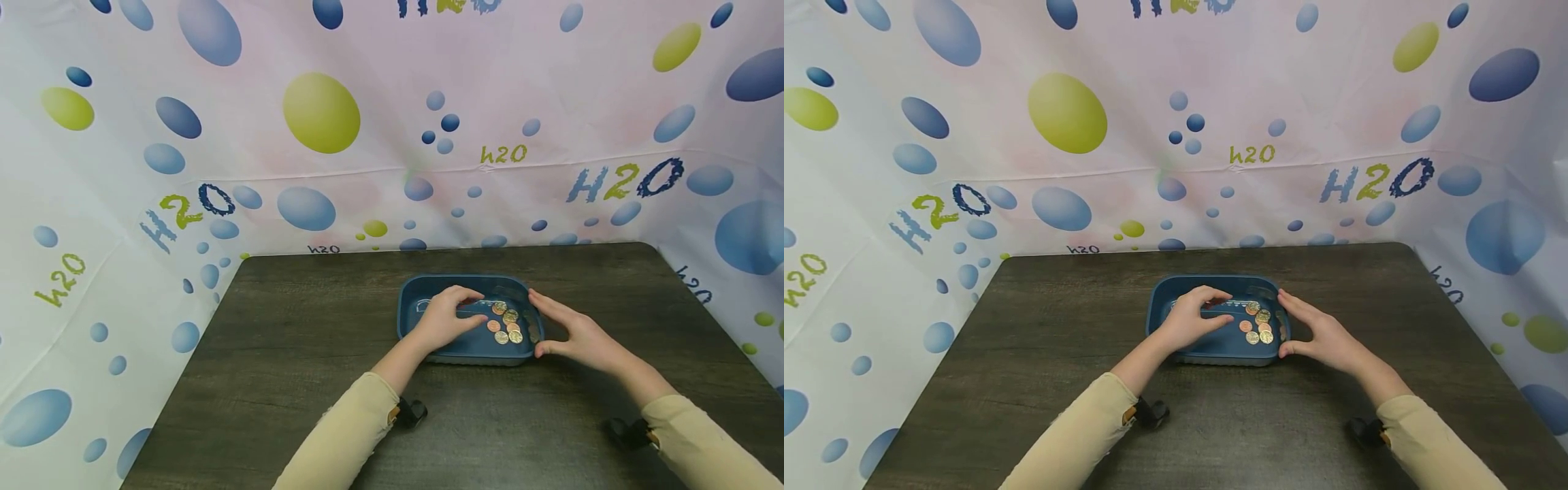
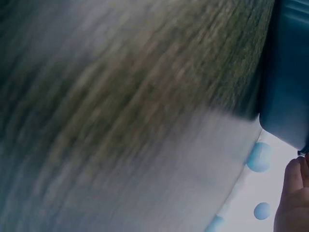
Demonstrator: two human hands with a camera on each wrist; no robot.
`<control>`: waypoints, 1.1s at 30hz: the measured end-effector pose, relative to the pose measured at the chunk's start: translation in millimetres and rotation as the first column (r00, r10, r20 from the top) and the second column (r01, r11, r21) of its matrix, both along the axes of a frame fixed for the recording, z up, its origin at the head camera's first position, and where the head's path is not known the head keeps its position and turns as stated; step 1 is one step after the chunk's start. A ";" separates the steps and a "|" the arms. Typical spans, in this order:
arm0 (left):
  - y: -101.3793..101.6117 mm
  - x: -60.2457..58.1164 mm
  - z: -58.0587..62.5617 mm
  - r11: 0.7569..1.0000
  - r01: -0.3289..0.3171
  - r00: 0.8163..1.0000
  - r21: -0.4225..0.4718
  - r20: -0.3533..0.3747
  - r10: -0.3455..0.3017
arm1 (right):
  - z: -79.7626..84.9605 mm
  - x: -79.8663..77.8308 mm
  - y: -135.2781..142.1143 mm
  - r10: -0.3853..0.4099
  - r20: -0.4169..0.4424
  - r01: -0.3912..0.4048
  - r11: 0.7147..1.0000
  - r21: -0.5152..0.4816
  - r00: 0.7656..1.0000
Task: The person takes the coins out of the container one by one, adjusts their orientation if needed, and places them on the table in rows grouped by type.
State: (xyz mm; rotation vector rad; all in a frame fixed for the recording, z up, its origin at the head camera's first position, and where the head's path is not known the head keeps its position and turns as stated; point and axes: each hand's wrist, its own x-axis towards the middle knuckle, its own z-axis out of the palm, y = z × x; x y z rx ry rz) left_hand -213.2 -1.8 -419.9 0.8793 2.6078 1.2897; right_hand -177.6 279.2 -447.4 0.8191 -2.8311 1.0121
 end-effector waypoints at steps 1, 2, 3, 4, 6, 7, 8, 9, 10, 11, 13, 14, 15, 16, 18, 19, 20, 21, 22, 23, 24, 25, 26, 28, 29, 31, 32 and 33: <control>3.0 -1.5 -1.3 1.000 0.003 1.000 0.012 0.031 -0.003 | -0.4 0.0 0.4 0.001 0.004 -0.001 1.000 0.006 1.000; 5.7 -3.0 -2.4 1.000 0.004 0.998 0.027 0.070 -0.006 | -0.7 0.0 0.8 0.003 0.007 -0.003 1.000 0.011 1.000; 8.5 -4.8 -3.9 0.999 0.001 0.993 0.049 0.117 -0.007 | -0.8 -0.1 1.2 0.004 0.016 -0.005 1.000 0.017 1.000; 11.1 -6.2 -4.8 0.998 -0.003 0.987 0.065 0.161 -0.007 | -0.9 -0.2 1.7 0.005 0.025 -0.006 1.000 0.021 1.000; 16.0 -9.2 -7.5 0.996 -0.018 0.971 0.091 0.239 -0.005 | -0.7 -0.4 2.2 0.007 0.040 -0.008 1.000 0.026 0.999; 18.3 -10.4 -8.5 0.995 -0.027 0.963 0.097 0.271 0.000 | -0.4 -0.5 2.4 0.007 0.046 -0.008 1.000 0.027 0.999; 20.6 -11.6 -9.6 0.995 -0.036 0.956 0.093 0.292 0.008 | -0.2 -0.6 2.5 0.009 0.052 -0.011 1.000 0.028 0.999; 22.9 -12.7 -10.8 0.996 -0.041 0.952 0.083 0.305 0.014 | 0.1 -0.8 2.6 0.012 0.056 -0.014 0.999 0.030 0.998; 25.0 -13.4 -11.3 0.997 -0.038 0.950 0.071 0.311 0.014 | 0.2 -1.0 2.6 0.015 0.057 -0.016 0.999 0.033 0.998; 27.1 -14.3 -11.9 0.998 -0.032 0.948 0.060 0.317 0.011 | 0.6 -1.0 2.7 0.017 0.058 -0.019 0.999 0.036 0.998; 31.2 -16.7 -13.0 0.999 -0.005 0.944 0.049 0.330 -0.012 | 1.2 -1.2 2.8 0.021 0.058 -0.024 0.999 0.040 0.998; 33.4 -18.3 -13.8 0.999 0.014 0.941 0.049 0.337 -0.030 | 1.5 -1.3 2.9 0.023 0.056 -0.026 0.999 0.041 0.998; 35.2 -19.9 -14.3 0.998 0.032 0.935 0.057 0.350 -0.050 | 1.8 -1.3 2.9 0.024 0.053 -0.026 0.999 0.042 0.998; 36.9 -21.6 -14.6 0.997 0.051 0.931 0.063 0.359 -0.071 | 2.1 -1.3 3.1 0.024 0.054 -0.026 0.999 0.041 0.998; 39.8 -24.9 -15.7 0.994 0.081 0.921 0.076 0.376 -0.104 | 2.7 -1.1 3.0 0.023 0.052 -0.025 0.999 0.043 0.998; 41.0 -26.5 -16.2 0.993 0.093 0.918 0.078 0.380 -0.116 | 2.7 -1.0 3.0 0.022 0.053 -0.025 0.999 0.044 0.998; 42.1 -27.9 -17.3 0.992 0.102 0.917 0.076 0.381 -0.123 | 2.7 -0.8 3.1 0.022 0.052 -0.024 0.999 0.046 0.998; 43.1 -29.1 -18.1 0.991 0.110 0.915 0.075 0.381 -0.130 | 2.5 -0.7 3.2 0.021 0.052 -0.023 0.999 0.048 0.998; 44.1 -30.2 -19.4 0.991 0.118 0.916 0.070 0.378 -0.136 | 2.3 -0.5 3.4 0.019 0.053 -0.022 0.998 0.051 0.998; 45.3 -31.5 -21.5 0.990 0.121 0.915 0.068 0.378 -0.138 | 2.1 -0.3 3.6 0.017 0.053 -0.020 0.998 0.053 0.998; 46.5 -32.6 -23.4 0.990 0.128 0.916 0.061 0.376 -0.141 | 1.8 -0.1 3.9 0.015 0.054 -0.018 0.998 0.053 0.998; 47.6 -34.0 -25.7 0.989 0.136 0.916 0.055 0.374 -0.147 | 1.7 -0.1 4.1 0.015 0.053 -0.017 0.998 0.053 0.998; 48.7 -35.3 -28.1 0.988 0.145 0.916 0.047 0.371 -0.152 | 1.5 -0.1 4.2 0.014 0.052 -0.017 0.998 0.052 0.999; 50.7 -37.6 -31.7 0.986 0.162 0.918 0.029 0.363 -0.162 | 1.5 -0.1 4.3 0.017 0.048 -0.019 0.999 0.051 0.999; 51.7 -38.6 -33.4 0.985 0.170 0.919 0.023 0.358 -0.166 | 1.6 0.0 4.2 0.018 0.047 -0.021 0.999 0.048 0.999; 53.3 -40.1 -35.8 0.983 0.185 0.922 0.008 0.345 -0.176 | 1.4 0.0 4.1 0.022 0.042 -0.024 0.999 0.043 0.999; 54.1 -40.5 -37.1 0.982 0.188 0.925 -0.004 0.336 -0.176 | 1.2 0.1 3.9 0.024 0.040 -0.026 0.999 0.040 0.999; 54.7 -40.8 -38.1 0.981 0.192 0.928 -0.018 0.328 -0.176 | 1.0 0.2 3.8 0.023 0.041 -0.025 0.999 0.039 0.999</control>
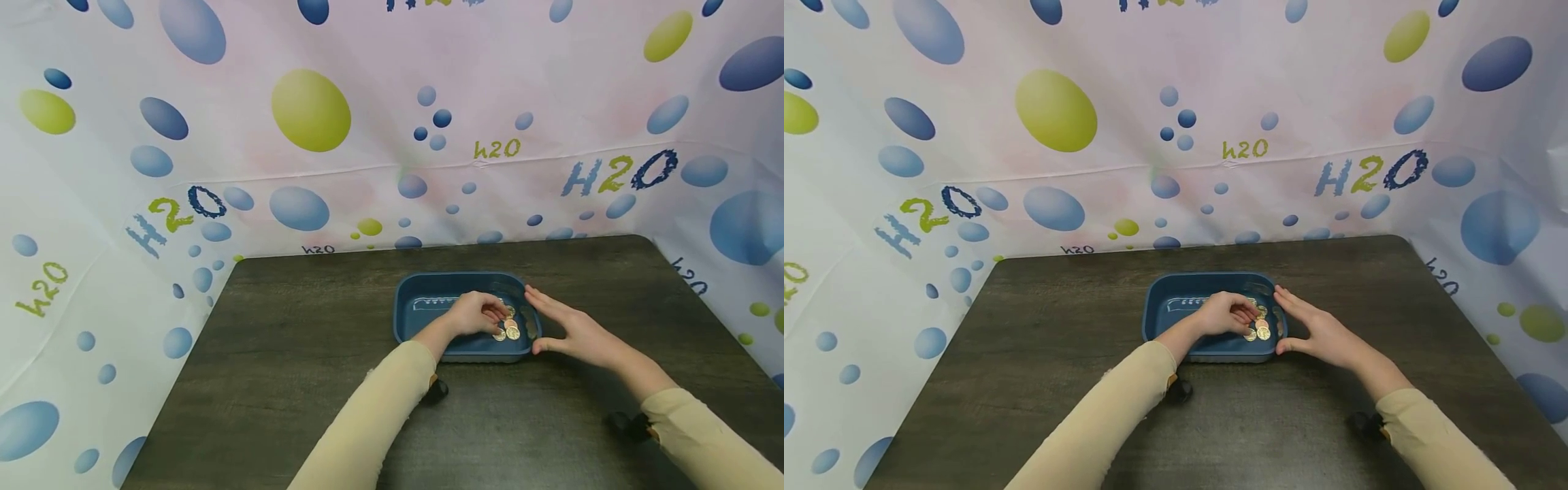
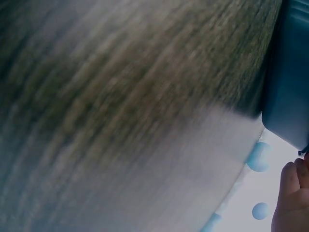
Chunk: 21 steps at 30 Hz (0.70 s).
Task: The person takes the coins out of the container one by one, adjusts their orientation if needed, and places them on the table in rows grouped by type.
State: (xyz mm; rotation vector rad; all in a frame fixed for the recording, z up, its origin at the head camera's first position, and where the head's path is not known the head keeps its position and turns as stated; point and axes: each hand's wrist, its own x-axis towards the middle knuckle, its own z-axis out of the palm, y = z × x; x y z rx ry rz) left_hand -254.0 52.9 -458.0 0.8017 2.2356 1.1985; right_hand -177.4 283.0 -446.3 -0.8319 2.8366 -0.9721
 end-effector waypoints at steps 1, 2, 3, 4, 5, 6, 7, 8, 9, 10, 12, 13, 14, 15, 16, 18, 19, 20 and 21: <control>0.4 -0.2 -0.8 1.000 0.002 1.000 -0.009 -0.007 -0.002 | -0.1 -0.2 -0.3 0.000 -0.001 0.000 1.000 -0.002 1.000; 0.9 -0.5 -1.7 1.000 0.007 1.000 -0.022 -0.021 -0.007 | -0.2 -0.2 -0.4 0.000 0.002 0.000 1.000 -0.001 1.000; 1.2 -0.7 -2.4 0.999 0.011 0.999 -0.037 -0.032 -0.012 | -0.4 -0.4 -0.5 -0.002 0.004 0.002 1.000 -0.002 1.000; 1.4 -0.8 -3.0 0.998 0.016 0.999 -0.053 -0.046 -0.019 | -0.4 -0.4 -0.6 -0.004 0.007 0.004 1.000 -0.004 1.000; 1.6 -0.9 -3.4 0.998 0.019 0.998 -0.066 -0.058 -0.023 | -0.5 -0.5 -0.5 -0.006 0.010 0.006 1.000 -0.004 1.000; 1.8 -0.9 -3.4 0.997 0.025 0.997 -0.074 -0.069 -0.030 | -0.7 -0.6 -0.4 -0.008 0.013 0.008 1.000 -0.003 1.000; 1.8 -0.6 -2.9 0.996 0.026 0.996 -0.081 -0.080 -0.033 | -0.7 -0.8 -0.2 -0.008 0.012 0.009 1.000 -0.005 1.000; 1.9 -0.4 -2.4 0.996 0.029 0.995 -0.089 -0.090 -0.037 | -0.6 -0.7 0.0 -0.009 0.015 0.009 1.000 -0.005 1.000; 1.9 0.0 -1.8 0.995 0.031 0.994 -0.095 -0.098 -0.040 | -0.7 -0.9 0.2 -0.011 0.014 0.011 1.000 -0.008 1.000; 2.0 0.4 -1.5 0.994 0.034 0.993 -0.100 -0.107 -0.045 | -0.7 -1.0 0.4 -0.011 0.015 0.012 1.000 -0.008 1.000; 2.3 0.9 -1.2 0.992 0.045 0.990 -0.114 -0.129 -0.059 | -0.7 -1.0 0.5 -0.012 0.016 0.012 1.000 -0.008 1.000; 2.3 1.0 -1.4 0.992 0.049 0.989 -0.119 -0.136 -0.065 | -0.8 -1.0 0.6 -0.013 0.017 0.013 1.000 -0.009 1.000; 2.2 1.1 -1.6 0.991 0.055 0.987 -0.125 -0.144 -0.073 | -0.8 -0.9 0.4 -0.014 0.019 0.014 1.000 -0.010 1.000; 2.0 1.1 -2.0 0.990 0.061 0.985 -0.128 -0.151 -0.080 | -1.0 -0.9 0.4 -0.015 0.019 0.015 1.000 -0.010 1.000; 1.5 1.2 -2.4 0.989 0.066 0.984 -0.134 -0.156 -0.087 | -1.0 -0.9 0.3 -0.016 0.021 0.016 1.000 -0.011 1.000; 0.8 1.3 -2.8 0.987 0.076 0.982 -0.141 -0.162 -0.099 | -1.2 -0.8 -0.1 -0.018 0.024 0.018 1.000 -0.011 1.000; 0.5 1.4 -3.0 0.987 0.078 0.981 -0.141 -0.165 -0.101 | -1.5 -0.8 -0.1 -0.019 0.026 0.019 1.000 -0.011 0.999; 0.4 1.5 -3.3 0.987 0.081 0.980 -0.140 -0.167 -0.104 | -1.7 -0.8 -0.2 -0.019 0.026 0.019 1.000 -0.012 0.999; 0.4 1.5 -3.6 0.987 0.082 0.980 -0.139 -0.170 -0.106 | -1.9 -0.8 -0.1 -0.019 0.023 0.020 1.000 -0.012 1.000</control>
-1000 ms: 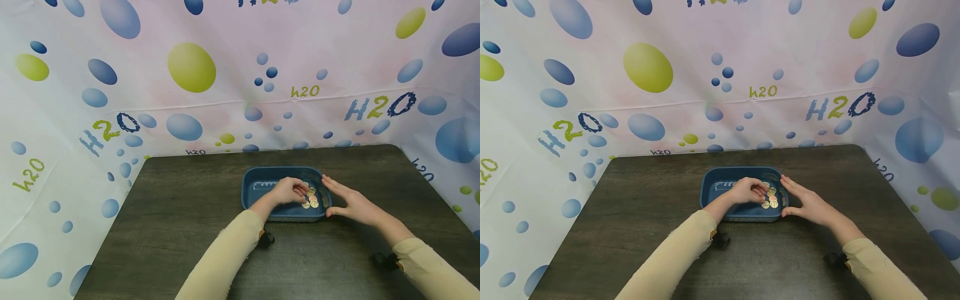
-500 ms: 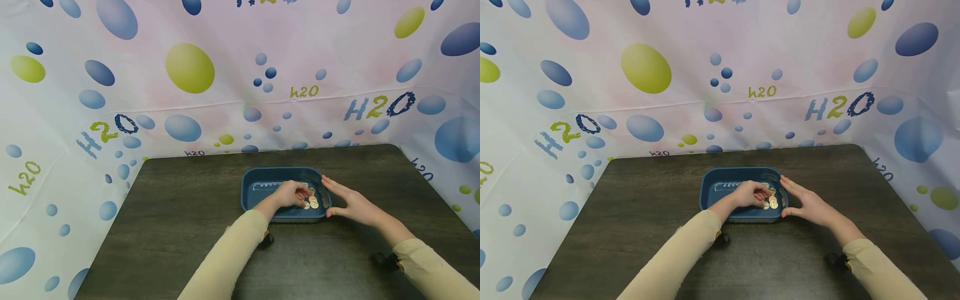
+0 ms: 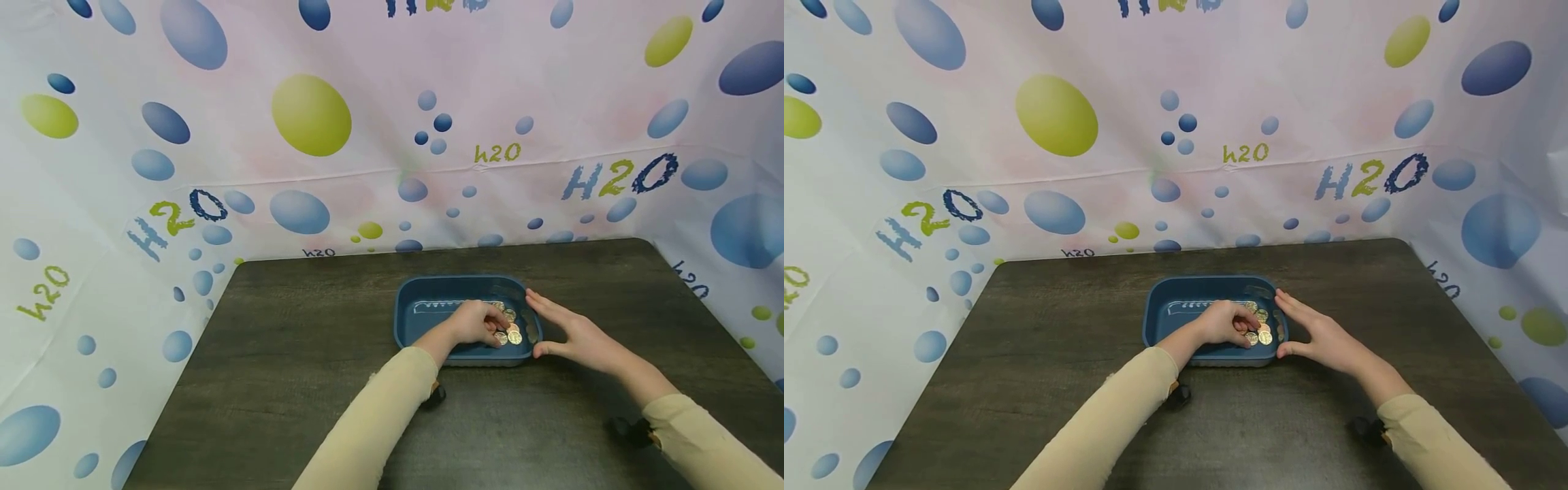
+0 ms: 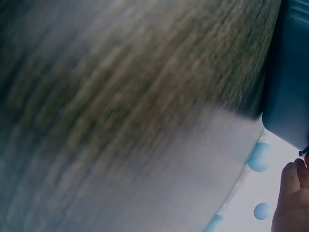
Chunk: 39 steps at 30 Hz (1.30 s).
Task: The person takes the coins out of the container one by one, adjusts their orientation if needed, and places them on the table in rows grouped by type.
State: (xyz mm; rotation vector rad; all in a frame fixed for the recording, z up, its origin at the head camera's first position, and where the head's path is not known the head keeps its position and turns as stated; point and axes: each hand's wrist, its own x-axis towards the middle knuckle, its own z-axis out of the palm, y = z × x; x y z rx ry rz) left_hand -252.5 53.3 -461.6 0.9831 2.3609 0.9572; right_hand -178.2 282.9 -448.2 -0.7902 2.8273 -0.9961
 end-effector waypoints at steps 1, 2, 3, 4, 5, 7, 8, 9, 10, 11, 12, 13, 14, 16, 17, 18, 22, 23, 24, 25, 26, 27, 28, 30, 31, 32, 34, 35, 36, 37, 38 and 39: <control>0.2 0.2 -0.2 1.000 0.002 1.000 -0.002 -0.007 -0.002 | -0.1 0.2 0.1 0.000 -0.001 0.000 1.000 -0.001 1.000; 0.7 0.1 -0.8 1.000 0.004 1.000 -0.002 -0.016 -0.004 | -0.4 0.4 0.3 0.001 -0.003 -0.001 1.000 -0.002 1.000; 1.0 0.2 -1.1 1.000 0.006 1.000 -0.005 -0.025 -0.006 | -0.6 0.5 0.5 0.002 -0.006 -0.002 1.000 -0.003 1.000; 1.3 0.1 -1.5 1.000 0.008 0.999 -0.006 -0.031 -0.008 | -0.9 0.7 0.6 0.003 -0.010 -0.003 1.000 -0.005 1.000; 1.6 0.0 -1.8 1.000 0.013 0.999 -0.010 -0.040 -0.014 | -1.1 0.7 0.7 0.006 -0.015 -0.006 1.000 -0.006 1.000; 2.4 -0.3 -1.9 1.000 0.021 0.999 -0.020 -0.049 -0.022 | -1.6 0.8 0.9 0.009 -0.020 -0.009 1.000 -0.009 1.000; 2.9 -0.5 -1.7 0.999 0.024 0.998 -0.025 -0.050 -0.025 | -1.8 0.8 0.9 0.010 -0.021 -0.010 1.000 -0.011 1.000; 3.3 -0.5 -1.2 0.999 0.028 0.998 -0.031 -0.052 -0.030 | -2.0 0.8 1.0 0.012 -0.021 -0.012 1.000 -0.012 1.000; 3.7 -0.6 -0.9 0.999 0.032 0.998 -0.036 -0.051 -0.034 | -2.3 0.8 1.0 0.013 -0.023 -0.013 1.000 -0.013 1.000; 4.1 -0.7 -0.5 0.999 0.034 0.998 -0.040 -0.049 -0.036 | -2.4 0.9 1.2 0.013 -0.023 -0.013 1.000 -0.013 1.000; 4.6 -0.6 0.1 0.998 0.037 0.998 -0.046 -0.047 -0.039 | -2.6 0.9 1.3 0.014 -0.024 -0.014 1.000 -0.014 1.000; 5.0 -0.5 0.7 0.998 0.041 0.998 -0.052 -0.047 -0.043 | -2.7 0.9 1.5 0.013 -0.025 -0.014 1.000 -0.014 1.000; 5.4 -0.4 1.3 0.997 0.046 0.997 -0.062 -0.053 -0.049 | -2.9 0.8 1.5 0.015 -0.028 -0.015 1.000 -0.013 1.000; 6.1 -0.1 2.2 0.996 0.051 0.997 -0.077 -0.059 -0.056 | -3.1 0.6 1.4 0.016 -0.033 -0.016 1.000 -0.011 0.999; 6.4 0.1 2.7 0.995 0.053 0.996 -0.085 -0.065 -0.059 | -3.2 0.5 1.4 0.016 -0.033 -0.016 1.000 -0.010 0.999; 6.5 0.3 3.3 0.994 0.054 0.996 -0.094 -0.070 -0.061 | -3.3 0.3 1.3 0.016 -0.032 -0.016 1.000 -0.009 0.999; 6.9 0.5 4.4 0.994 0.041 0.997 -0.096 -0.067 -0.048 | -3.0 0.2 1.2 0.010 -0.026 -0.010 1.000 -0.004 1.000; 7.0 0.6 4.5 0.995 0.036 0.997 -0.089 -0.062 -0.041 | -2.8 0.2 1.2 0.008 -0.024 -0.008 1.000 -0.003 1.000; 7.2 0.5 4.6 0.996 0.029 0.998 -0.080 -0.052 -0.034 | -2.6 0.3 1.3 0.005 -0.022 -0.005 1.000 -0.003 1.000; 7.3 0.5 4.4 0.998 0.023 0.999 -0.066 -0.040 -0.026 | -2.4 0.4 1.4 0.003 -0.020 -0.003 1.000 -0.002 1.000; 7.3 0.6 4.2 0.999 0.017 0.999 -0.052 -0.030 -0.018 | -2.1 0.5 1.4 0.002 -0.020 -0.002 1.000 -0.002 1.000; 7.3 0.7 4.0 0.999 0.011 1.000 -0.036 -0.019 -0.012 | -1.8 0.7 1.3 0.002 -0.019 -0.002 1.000 -0.002 1.000; 7.1 0.8 3.7 1.000 0.004 1.000 -0.017 -0.003 -0.004 | -1.5 0.8 1.2 0.003 -0.019 -0.003 1.000 -0.004 1.000; 6.4 1.2 3.2 1.000 -0.009 1.000 0.022 0.028 0.009 | -1.1 1.2 0.9 0.005 -0.022 -0.005 1.000 -0.005 1.000; 6.0 1.5 3.0 0.999 -0.017 0.999 0.041 0.044 0.015 | -0.9 1.4 0.8 0.007 -0.024 -0.007 1.000 -0.006 1.000; 5.6 1.8 2.7 0.998 -0.023 0.998 0.054 0.057 0.020 | -0.8 1.5 0.6 0.008 -0.027 -0.009 1.000 -0.006 1.000; 4.8 2.5 2.7 0.996 -0.037 0.996 0.076 0.087 0.031 | -0.7 1.7 0.2 0.012 -0.030 -0.012 1.000 -0.006 0.999; 4.6 2.7 2.8 0.996 -0.042 0.995 0.080 0.093 0.034 | -0.8 1.8 0.1 0.012 -0.031 -0.012 1.000 -0.006 0.999; 4.5 2.8 3.0 0.995 -0.048 0.994 0.084 0.100 0.040 | -0.8 1.9 0.0 0.012 -0.032 -0.012 1.000 -0.006 0.999; 4.5 2.8 3.1 0.995 -0.054 0.994 0.086 0.105 0.044 | -0.9 1.9 -0.1 0.012 -0.031 -0.012 1.000 -0.006 0.999; 4.5 2.8 3.3 0.995 -0.058 0.993 0.087 0.109 0.048 | -0.9 1.9 -0.2 0.012 -0.031 -0.012 1.000 -0.005 0.999; 4.5 2.8 3.8 0.994 -0.061 0.992 0.089 0.113 0.051 | -1.0 1.9 -0.3 0.012 -0.032 -0.013 1.000 -0.006 0.999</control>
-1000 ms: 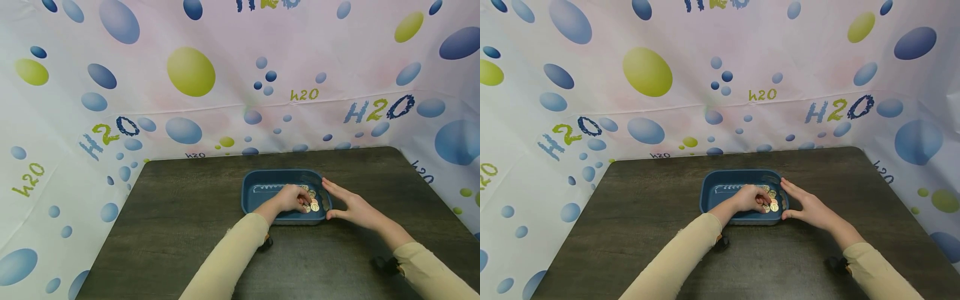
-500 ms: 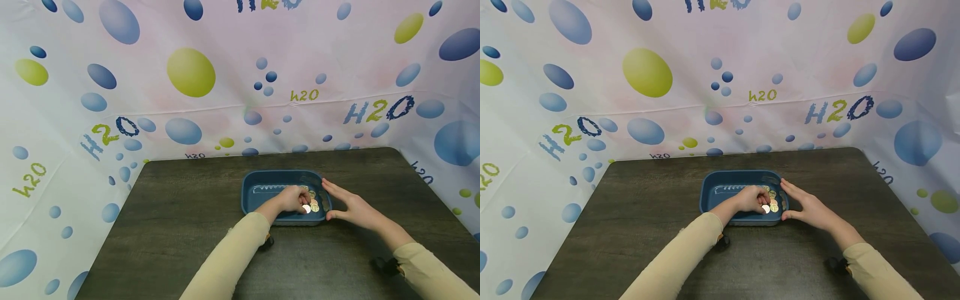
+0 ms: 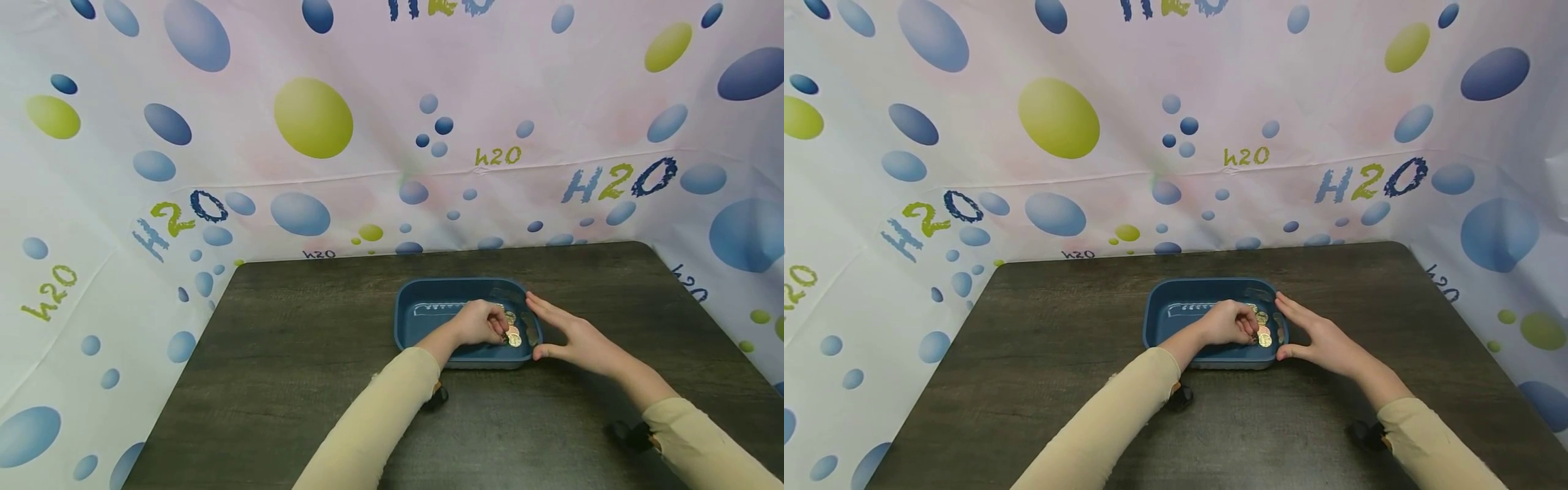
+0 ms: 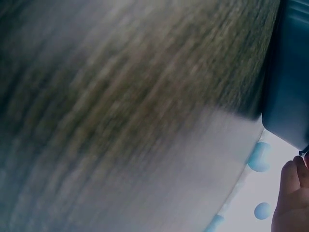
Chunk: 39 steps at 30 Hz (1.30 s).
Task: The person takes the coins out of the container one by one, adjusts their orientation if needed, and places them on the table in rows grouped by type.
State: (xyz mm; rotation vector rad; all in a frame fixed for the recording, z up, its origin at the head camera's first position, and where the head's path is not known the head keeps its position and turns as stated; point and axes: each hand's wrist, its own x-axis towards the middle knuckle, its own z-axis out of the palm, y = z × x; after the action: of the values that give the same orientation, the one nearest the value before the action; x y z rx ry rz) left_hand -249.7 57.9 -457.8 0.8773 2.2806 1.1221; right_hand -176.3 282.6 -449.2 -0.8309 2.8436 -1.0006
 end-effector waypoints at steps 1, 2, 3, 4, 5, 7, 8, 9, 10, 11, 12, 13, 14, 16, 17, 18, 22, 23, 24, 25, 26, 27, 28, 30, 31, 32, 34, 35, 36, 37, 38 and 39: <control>-0.3 -0.1 0.2 1.000 -0.003 1.000 0.000 0.002 0.003 | -0.1 0.0 -0.1 -0.001 -0.001 0.001 1.000 -0.001 1.000; -0.6 0.0 0.6 1.000 -0.004 1.000 0.002 0.004 0.004 | -0.2 -0.1 -0.2 -0.001 -0.002 0.001 1.000 0.000 1.000; -0.8 -0.2 0.8 1.000 -0.007 1.000 0.002 0.005 0.007 | -0.3 -0.2 -0.4 0.000 -0.005 0.000 1.000 0.001 1.000; -1.2 0.1 1.4 1.000 -0.008 1.000 0.003 0.006 0.008 | -0.3 -0.1 -0.5 0.000 -0.005 0.000 1.000 0.001 1.000; -1.7 0.2 2.3 1.000 -0.011 1.000 0.004 0.007 0.011 | -0.2 -0.1 -0.5 -0.001 -0.005 0.001 1.000 0.001 1.000; -2.7 0.5 4.3 1.000 -0.021 1.000 0.014 0.009 0.021 | 0.1 0.1 -0.6 -0.004 -0.005 0.004 1.000 0.006 1.000; -3.6 0.8 5.8 0.999 -0.026 1.000 0.023 0.008 0.026 | 0.4 0.3 -0.7 -0.004 -0.004 0.004 1.000 0.009 1.000; -4.4 0.9 7.5 0.999 -0.035 0.999 0.031 0.008 0.034 | 0.7 0.4 -0.8 -0.005 -0.004 0.005 1.000 0.012 1.000; -5.8 1.3 9.6 0.998 -0.041 0.999 0.045 0.013 0.041 | 0.9 0.8 -0.8 -0.006 -0.001 0.006 1.000 0.016 1.000; -7.4 1.6 11.6 0.997 -0.048 0.999 0.056 0.019 0.047 | 1.1 1.0 -0.9 -0.006 0.000 0.006 1.000 0.020 1.000; -9.5 1.9 14.0 0.996 -0.053 0.998 0.070 0.022 0.052 | 1.3 1.3 -1.0 -0.007 -0.001 0.007 1.000 0.025 1.000; -11.8 2.1 16.8 0.995 -0.059 0.998 0.080 0.015 0.058 | 1.5 1.4 -1.1 -0.007 -0.001 0.007 1.000 0.030 1.000; -14.6 2.2 19.5 0.994 -0.065 0.998 0.091 0.010 0.064 | 1.7 1.5 -1.2 -0.008 0.001 0.008 0.999 0.034 1.000; -21.3 2.3 25.2 0.990 -0.086 0.996 0.110 0.002 0.086 | 2.1 1.5 -1.4 -0.011 0.007 0.011 0.999 0.038 1.000; -25.0 2.2 27.9 0.988 -0.098 0.995 0.116 -0.008 0.099 | 2.2 1.4 -1.5 -0.013 0.009 0.013 0.999 0.040 1.000; -29.0 1.9 30.8 0.986 -0.109 0.993 0.124 -0.019 0.112 | 2.4 1.2 -1.7 -0.016 0.015 0.015 0.999 0.041 1.000; -46.1 0.6 37.9 0.973 -0.165 0.985 0.159 -0.017 0.170 | 3.2 -0.1 -2.5 -0.024 0.040 0.022 0.999 0.045 0.999; -50.2 0.5 39.0 0.969 -0.176 0.984 0.172 -0.011 0.181 | 3.4 -0.3 -2.6 -0.026 0.044 0.024 0.999 0.047 0.999; -54.1 0.5 39.9 0.964 -0.184 0.982 0.189 -0.002 0.188 | 3.5 -0.4 -2.7 -0.027 0.047 0.025 0.999 0.047 0.999; -58.0 1.1 41.2 0.960 -0.191 0.981 0.205 0.005 0.194 | 3.7 -0.5 -2.7 -0.028 0.047 0.026 0.999 0.048 0.998; -61.6 2.0 43.0 0.956 -0.196 0.980 0.218 0.008 0.199 | 3.9 -0.6 -2.7 -0.029 0.047 0.027 0.998 0.049 0.998; -65.2 2.6 44.0 0.952 -0.195 0.980 0.236 0.010 0.198 | 4.0 -0.7 -2.6 -0.030 0.045 0.028 0.998 0.049 0.999; -68.8 3.4 45.4 0.947 -0.195 0.980 0.253 0.015 0.198 | 4.0 -0.7 -2.6 -0.029 0.043 0.027 0.999 0.047 0.999; -76.2 5.1 48.6 0.936 -0.196 0.980 0.292 0.021 0.199 | 3.9 -0.9 -2.7 -0.028 0.040 0.026 0.999 0.045 0.999; -79.8 6.0 50.5 0.930 -0.202 0.979 0.309 0.024 0.204 | 3.7 -1.1 -2.8 -0.027 0.039 0.026 0.999 0.045 0.999; -83.6 6.5 52.1 0.923 -0.210 0.977 0.324 0.027 0.213 | 3.4 -1.3 -2.9 -0.027 0.039 0.025 0.999 0.046 0.999; -90.9 7.5 55.7 0.904 -0.237 0.970 0.356 0.041 0.238 | 2.9 -1.3 -3.0 -0.026 0.037 0.025 0.999 0.044 0.999; -94.5 7.9 57.7 0.895 -0.250 0.967 0.369 0.043 0.253 | 2.7 -1.2 -3.0 -0.027 0.036 0.025 0.999 0.043 0.999; -98.1 8.1 59.4 0.887 -0.264 0.963 0.380 0.048 0.266 | 2.4 -1.0 -3.1 -0.028 0.037 0.026 0.999 0.043 0.999; -101.7 8.3 61.3 0.878 -0.277 0.959 0.391 0.052 0.279 | 2.2 -0.7 -3.1 -0.029 0.037 0.027 0.999 0.043 0.999; -105.7 8.6 63.1 0.871 -0.289 0.955 0.397 0.054 0.292 | 2.1 -0.5 -3.3 -0.029 0.037 0.028 0.999 0.042 0.999; -109.9 8.7 64.4 0.863 -0.300 0.951 0.406 0.060 0.303 | 2.0 -0.3 -3.7 -0.029 0.037 0.028 0.999 0.040 0.999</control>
State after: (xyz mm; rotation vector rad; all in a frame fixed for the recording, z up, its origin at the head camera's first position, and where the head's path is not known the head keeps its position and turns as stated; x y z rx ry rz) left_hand -241.0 -52.0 -393.5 0.6744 2.2764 1.7904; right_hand -176.7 278.9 -447.3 -0.7622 2.8416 -0.9489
